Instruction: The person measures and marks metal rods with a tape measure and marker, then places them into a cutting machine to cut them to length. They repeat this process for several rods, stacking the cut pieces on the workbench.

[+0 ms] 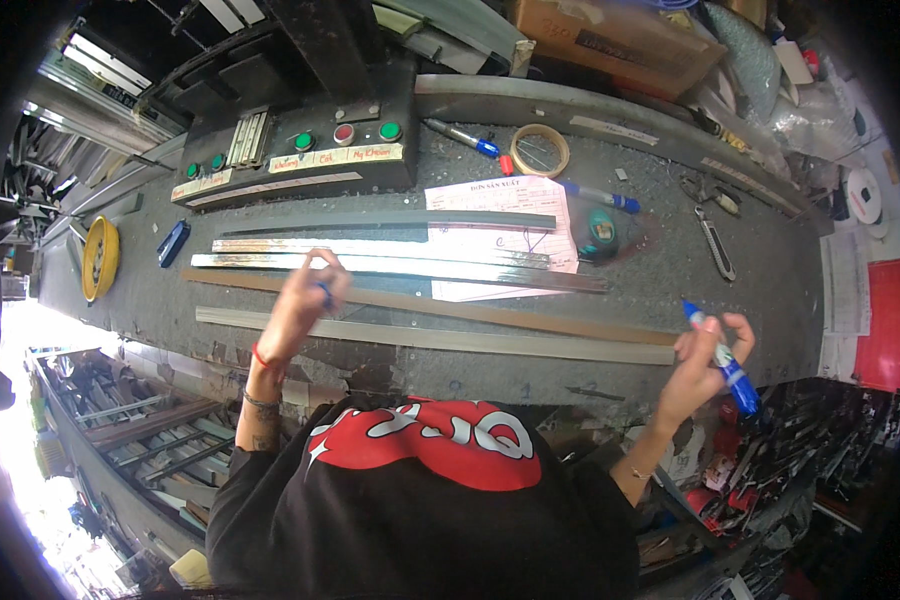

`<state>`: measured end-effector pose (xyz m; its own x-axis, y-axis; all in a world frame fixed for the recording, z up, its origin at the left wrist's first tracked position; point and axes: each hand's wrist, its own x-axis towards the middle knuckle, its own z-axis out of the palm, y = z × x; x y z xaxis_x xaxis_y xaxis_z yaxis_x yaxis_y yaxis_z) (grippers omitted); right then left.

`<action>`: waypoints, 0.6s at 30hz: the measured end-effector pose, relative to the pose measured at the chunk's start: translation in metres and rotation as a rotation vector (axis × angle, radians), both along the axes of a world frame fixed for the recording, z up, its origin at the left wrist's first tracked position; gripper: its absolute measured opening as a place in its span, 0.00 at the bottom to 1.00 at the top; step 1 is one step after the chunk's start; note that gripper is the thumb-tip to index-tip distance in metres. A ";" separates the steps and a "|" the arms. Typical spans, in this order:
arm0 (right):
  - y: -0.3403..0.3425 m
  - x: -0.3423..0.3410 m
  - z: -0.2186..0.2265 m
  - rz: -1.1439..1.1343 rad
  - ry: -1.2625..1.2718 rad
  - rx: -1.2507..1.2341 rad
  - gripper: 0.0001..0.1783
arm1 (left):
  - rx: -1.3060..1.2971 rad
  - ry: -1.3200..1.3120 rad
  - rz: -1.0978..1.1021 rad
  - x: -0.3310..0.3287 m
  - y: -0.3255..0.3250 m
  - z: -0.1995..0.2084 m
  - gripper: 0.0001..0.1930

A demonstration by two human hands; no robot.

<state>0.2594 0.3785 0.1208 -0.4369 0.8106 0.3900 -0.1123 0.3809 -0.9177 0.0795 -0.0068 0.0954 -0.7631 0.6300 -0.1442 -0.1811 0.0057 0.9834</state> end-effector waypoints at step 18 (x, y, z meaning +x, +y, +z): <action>-0.108 -0.043 -0.001 1.083 -0.201 -0.410 0.16 | 0.207 -0.538 -0.218 0.048 0.037 -0.020 0.27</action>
